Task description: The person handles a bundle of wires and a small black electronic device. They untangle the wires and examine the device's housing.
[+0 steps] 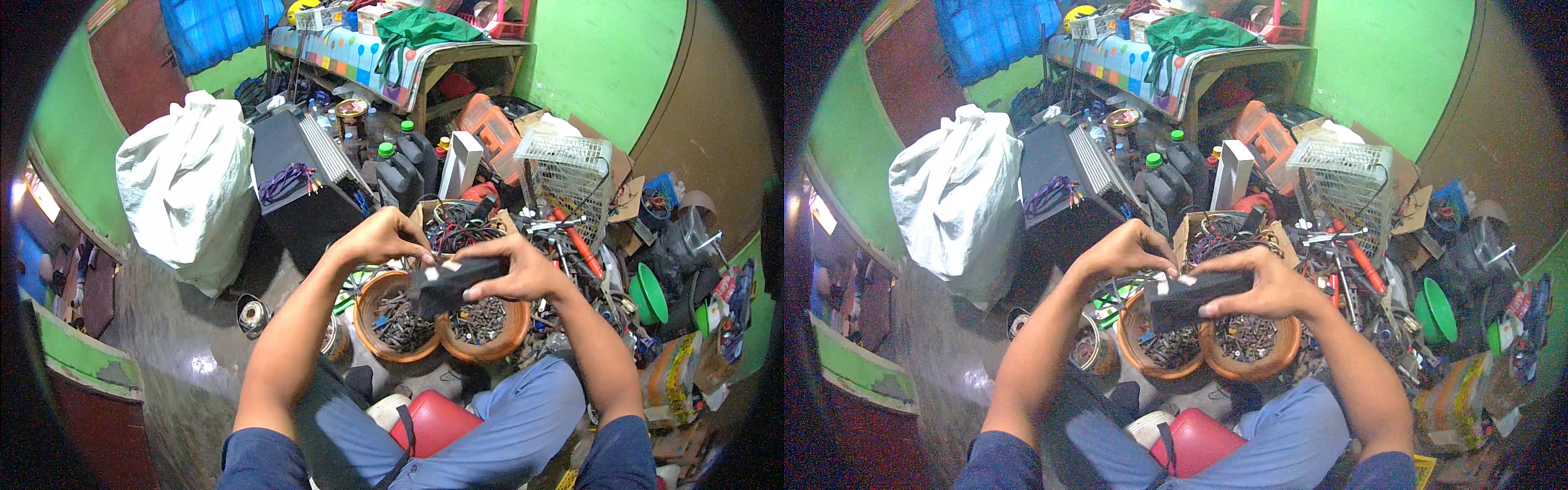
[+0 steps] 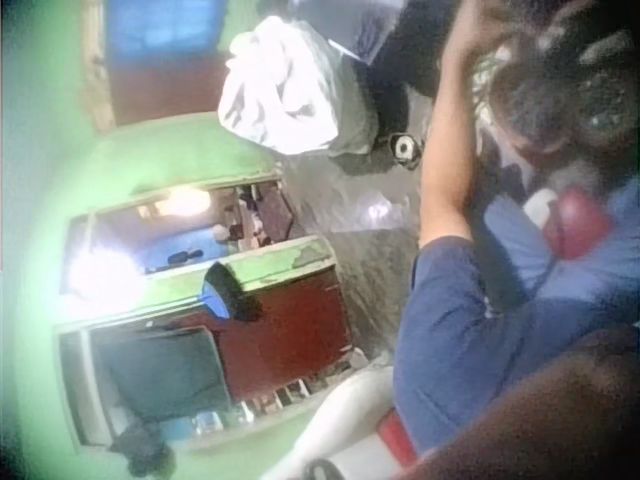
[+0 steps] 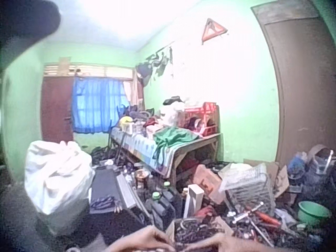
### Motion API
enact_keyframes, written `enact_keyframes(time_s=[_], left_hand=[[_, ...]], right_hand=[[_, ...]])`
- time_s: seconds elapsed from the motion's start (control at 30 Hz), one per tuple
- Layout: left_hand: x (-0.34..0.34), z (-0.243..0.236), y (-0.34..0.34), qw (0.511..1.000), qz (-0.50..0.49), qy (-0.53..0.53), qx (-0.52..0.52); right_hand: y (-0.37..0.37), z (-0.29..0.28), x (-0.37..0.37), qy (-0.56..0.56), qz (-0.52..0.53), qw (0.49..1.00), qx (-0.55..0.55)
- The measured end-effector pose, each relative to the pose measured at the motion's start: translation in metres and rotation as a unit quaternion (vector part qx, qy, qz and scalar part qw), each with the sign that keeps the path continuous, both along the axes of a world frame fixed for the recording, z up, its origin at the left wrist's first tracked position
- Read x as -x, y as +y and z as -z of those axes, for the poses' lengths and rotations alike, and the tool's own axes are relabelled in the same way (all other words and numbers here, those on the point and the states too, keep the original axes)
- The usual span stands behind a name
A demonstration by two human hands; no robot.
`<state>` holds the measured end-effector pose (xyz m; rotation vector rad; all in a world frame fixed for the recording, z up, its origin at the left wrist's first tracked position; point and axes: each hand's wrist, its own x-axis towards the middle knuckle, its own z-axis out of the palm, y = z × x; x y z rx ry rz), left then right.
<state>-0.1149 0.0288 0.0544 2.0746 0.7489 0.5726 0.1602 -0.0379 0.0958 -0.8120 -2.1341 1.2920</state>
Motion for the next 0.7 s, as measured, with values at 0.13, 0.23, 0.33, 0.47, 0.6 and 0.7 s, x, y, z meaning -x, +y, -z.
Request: enact_keyframes(time_s=[0.13, 0.23, 0.33, 0.47, 0.6, 0.7], left_hand=[[-0.007, -0.013, -0.008, 0.974, -0.087, 0.073, -0.197], [-0.020, -0.012, -0.020, 0.946, -0.146, 0.083, -0.278], [-0.037, -0.006, -0.029, 0.951, -0.223, -0.022, -0.212], [-0.051, -0.001, -0.035, 0.961, -0.250, -0.078, -0.086], [-0.071, -0.002, -0.042, 0.979, -0.184, -0.083, -0.030], [-0.062, 0.019, -0.042, 0.979, -0.130, -0.131, 0.092]], right_hand=[[0.000, 0.013, 0.011, -0.199, 0.033, 0.972, -0.118], [0.016, 0.035, 0.009, -0.229, 0.136, 0.940, -0.215], [0.025, 0.037, 0.013, -0.193, 0.286, 0.883, -0.320], [0.038, 0.034, 0.014, -0.068, 0.405, 0.894, -0.178], [0.065, 0.066, -0.021, 0.188, 0.389, 0.902, 0.002], [0.045, 0.021, -0.023, 0.328, 0.273, 0.849, 0.313]])
